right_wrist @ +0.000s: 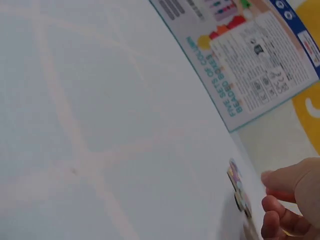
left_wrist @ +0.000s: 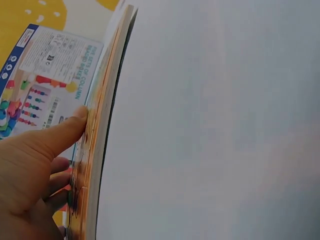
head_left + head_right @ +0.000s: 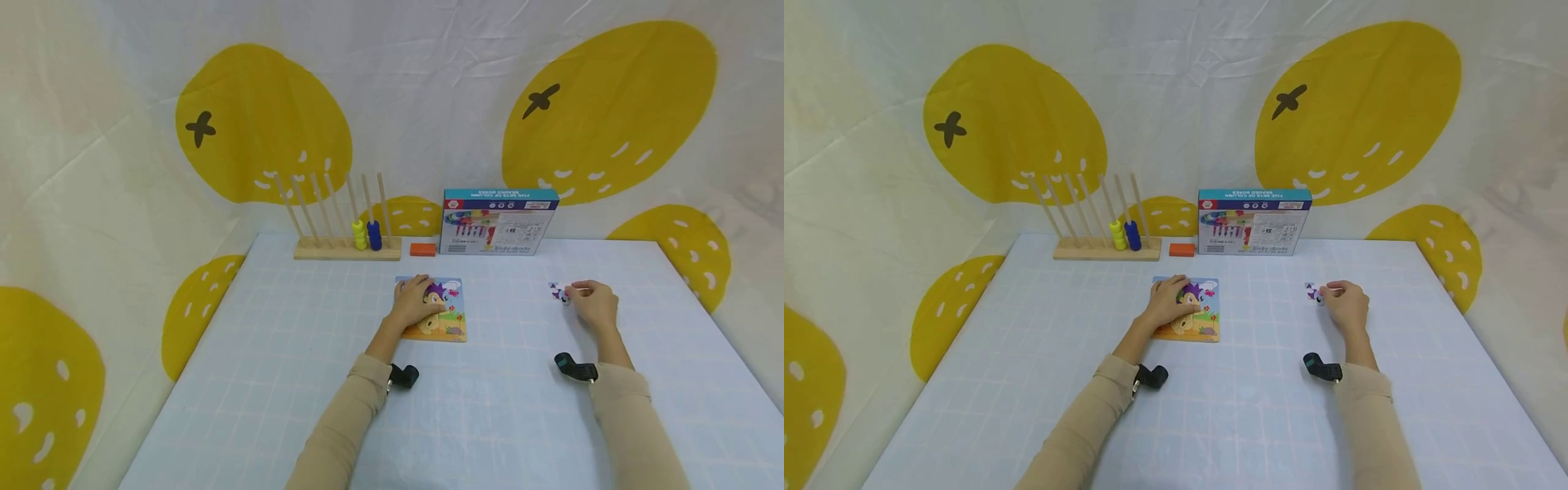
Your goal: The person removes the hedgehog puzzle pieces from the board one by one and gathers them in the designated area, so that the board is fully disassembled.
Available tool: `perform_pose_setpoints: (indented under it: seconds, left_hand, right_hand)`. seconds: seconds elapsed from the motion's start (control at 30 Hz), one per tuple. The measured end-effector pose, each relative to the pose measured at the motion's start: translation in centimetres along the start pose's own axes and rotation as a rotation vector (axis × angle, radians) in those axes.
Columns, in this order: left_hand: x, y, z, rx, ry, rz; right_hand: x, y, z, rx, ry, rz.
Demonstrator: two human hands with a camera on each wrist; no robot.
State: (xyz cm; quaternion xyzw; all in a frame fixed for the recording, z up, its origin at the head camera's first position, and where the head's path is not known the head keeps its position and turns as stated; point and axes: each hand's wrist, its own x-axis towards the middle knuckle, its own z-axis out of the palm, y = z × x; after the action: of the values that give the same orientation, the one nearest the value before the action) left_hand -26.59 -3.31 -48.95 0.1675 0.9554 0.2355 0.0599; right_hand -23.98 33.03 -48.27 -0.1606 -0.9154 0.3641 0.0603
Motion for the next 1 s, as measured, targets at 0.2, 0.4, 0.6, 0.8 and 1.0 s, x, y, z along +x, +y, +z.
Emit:
perform_pose_setpoints:
  seconds: [0.2, 0.4, 0.6, 0.8, 1.0]
  left_hand:
    - [-0.9, 0.1, 0.8, 0.038, 0.124, -0.009]
    - [-2.5, 0.0, 0.7, 0.068, 0.179, 0.051]
    - [-4.0, -0.5, 0.3, 0.012, 0.160, 0.073]
    - [-4.8, -0.8, 0.2, -0.050, 0.142, 0.033]
    - [-4.8, -1.5, 0.5, -0.071, 0.158, 0.047]
  right_hand:
    - [-1.5, -3.0, 3.0, 0.075, 0.097, -0.237]
    - [-2.0, -6.7, 6.8, 0.181, -0.051, -0.390]
    - [-2.7, -11.2, 10.4, 0.196, -0.206, -0.466]
    - [-3.5, -14.2, 13.5, 0.182, -0.272, -0.530]
    - [-3.5, -15.0, 15.8, 0.080, -0.236, -0.538]
